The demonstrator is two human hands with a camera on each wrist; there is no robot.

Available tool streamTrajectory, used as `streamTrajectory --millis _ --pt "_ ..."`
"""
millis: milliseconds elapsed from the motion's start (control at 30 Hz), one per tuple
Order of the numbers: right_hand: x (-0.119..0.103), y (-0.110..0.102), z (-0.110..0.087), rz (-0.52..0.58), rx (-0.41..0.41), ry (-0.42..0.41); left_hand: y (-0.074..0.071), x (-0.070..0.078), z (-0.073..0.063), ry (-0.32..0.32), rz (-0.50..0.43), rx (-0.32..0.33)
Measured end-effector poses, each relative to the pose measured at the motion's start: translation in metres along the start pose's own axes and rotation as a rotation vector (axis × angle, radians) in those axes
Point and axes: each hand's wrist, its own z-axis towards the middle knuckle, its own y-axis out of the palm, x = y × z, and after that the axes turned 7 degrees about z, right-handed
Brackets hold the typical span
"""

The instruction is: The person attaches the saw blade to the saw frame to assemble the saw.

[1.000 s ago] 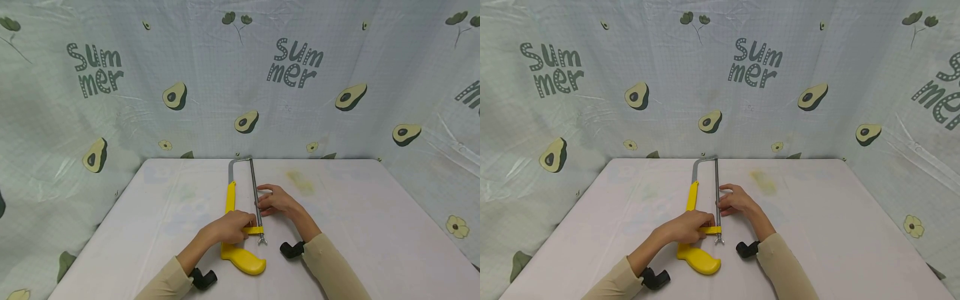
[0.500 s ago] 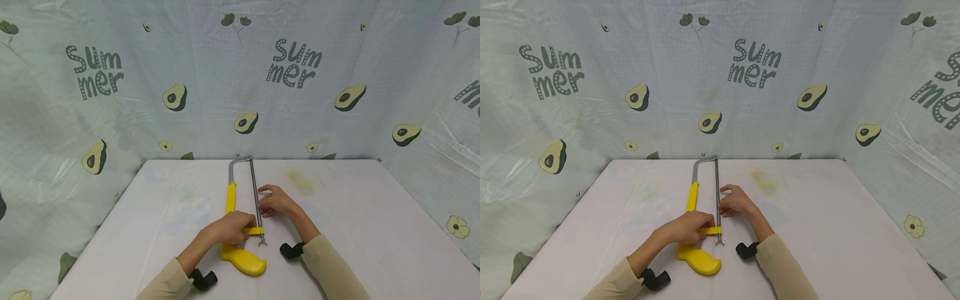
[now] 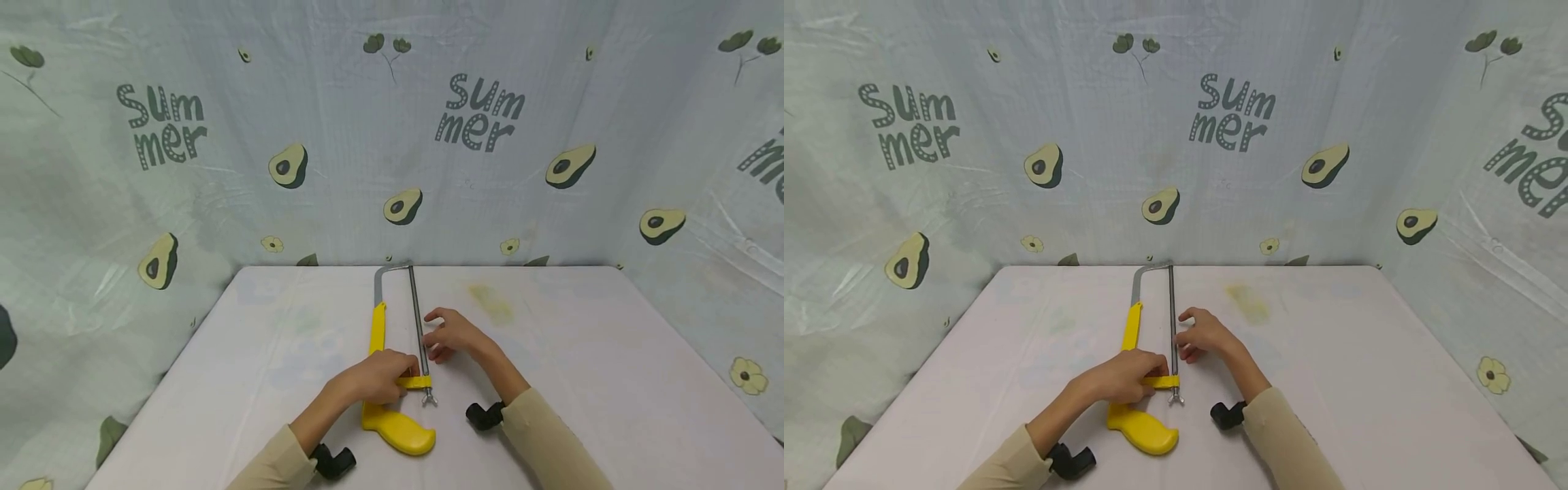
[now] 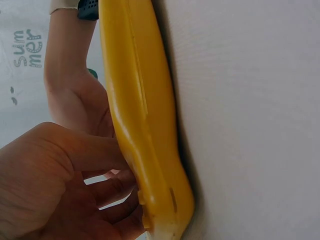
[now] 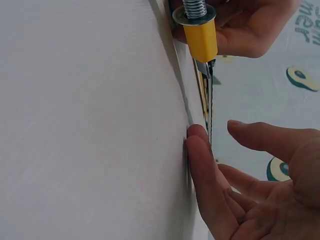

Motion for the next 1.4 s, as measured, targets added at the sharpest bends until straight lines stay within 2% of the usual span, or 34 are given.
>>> streamTrajectory --millis 167,400,700,1067,1200,1400 --pt "0.001 -0.005 -0.014 -0.025 -0.09 0.019 0.001 0.0 -0.001 0.006 -0.017 -0.003" --pt "0.002 -0.011 -0.039 0.002 -0.206 -0.003 0.002 0.001 0.0 -0.012 -0.024 -0.015" --pt "0.01 -0.009 -0.063 0.034 -0.293 0.019 0.002 0.0 -0.001 -0.019 -0.008 -0.025" --pt "0.019 -0.008 -0.074 0.131 -0.437 0.073 0.002 0.0 -0.003 0.013 0.004 -0.033" --pt "0.021 -0.006 -0.076 0.182 -0.481 0.068 0.001 0.0 -0.003 0.015 -0.005 -0.031" --pt "0.027 0.002 -0.074 0.238 -0.502 0.04 0.0 -0.001 -0.004 0.019 -0.01 -0.034"
